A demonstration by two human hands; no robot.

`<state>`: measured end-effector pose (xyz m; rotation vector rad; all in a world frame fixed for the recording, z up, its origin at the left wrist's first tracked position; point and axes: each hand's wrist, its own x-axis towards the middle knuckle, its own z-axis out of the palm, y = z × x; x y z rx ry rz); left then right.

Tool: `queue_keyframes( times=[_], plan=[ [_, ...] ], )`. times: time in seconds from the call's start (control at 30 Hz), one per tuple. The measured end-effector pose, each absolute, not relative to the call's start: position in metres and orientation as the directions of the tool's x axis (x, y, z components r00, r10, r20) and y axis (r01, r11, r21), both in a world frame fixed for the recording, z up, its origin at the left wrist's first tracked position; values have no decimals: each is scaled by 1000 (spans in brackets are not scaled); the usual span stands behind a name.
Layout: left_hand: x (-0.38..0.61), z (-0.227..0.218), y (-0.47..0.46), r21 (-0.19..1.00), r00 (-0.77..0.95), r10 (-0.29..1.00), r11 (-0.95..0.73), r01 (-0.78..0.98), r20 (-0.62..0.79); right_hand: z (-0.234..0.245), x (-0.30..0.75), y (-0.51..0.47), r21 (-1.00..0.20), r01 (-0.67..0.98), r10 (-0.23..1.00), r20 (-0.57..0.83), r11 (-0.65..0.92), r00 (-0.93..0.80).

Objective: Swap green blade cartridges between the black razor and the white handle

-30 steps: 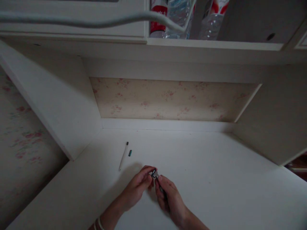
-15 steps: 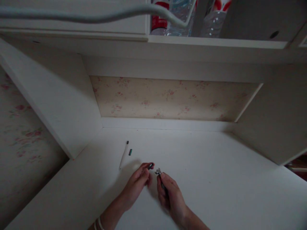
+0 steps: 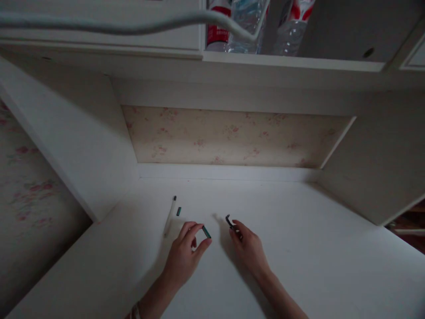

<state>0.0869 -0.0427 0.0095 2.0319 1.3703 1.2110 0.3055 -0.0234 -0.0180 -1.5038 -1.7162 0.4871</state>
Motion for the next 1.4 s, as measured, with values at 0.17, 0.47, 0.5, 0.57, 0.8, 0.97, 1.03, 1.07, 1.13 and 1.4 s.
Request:
queue_keyframes(
  times=[0.17, 0.47, 0.5, 0.57, 0.8, 0.97, 1.03, 1.07, 1.13, 1.4],
  plan=[
    [85, 8, -48, 471, 221, 794, -532, 704, 567, -19, 318, -16, -506, 855, 940, 334, 111, 75],
    [88, 8, -52, 358, 245, 735, -558, 749, 632, -19, 313, -1, -385, 921, 934, 347, 55, 90],
    [88, 9, -52, 366, 246, 739, -558, 745, 627, -21, 313, 0, -393, 918, 933, 347, 58, 90],
    [88, 9, -52, 378, 244, 744, -558, 739, 622, -23, 313, 1, -409, 911, 933, 346, 60, 95],
    [87, 6, -50, 408, 235, 757, -554, 726, 610, -25, 316, -2, -481, 870, 935, 346, 106, 77],
    [87, 5, -49, 404, 235, 763, -545, 735, 602, -26, 315, -5, -554, 817, 934, 354, 161, 56],
    [87, 5, -49, 393, 237, 764, -539, 745, 600, -27, 315, -5, -573, 802, 933, 355, 169, 58],
    [87, 5, -49, 391, 236, 765, -537, 747, 599, -27, 315, -6, -577, 799, 933, 354, 168, 60],
    [87, 5, -50, 393, 231, 765, -535, 748, 601, -27, 316, -5, -588, 792, 935, 348, 167, 61],
    [88, 5, -50, 361, 241, 770, -519, 775, 591, -25, 317, -3, -608, 771, 930, 362, 189, 58]
  ],
)
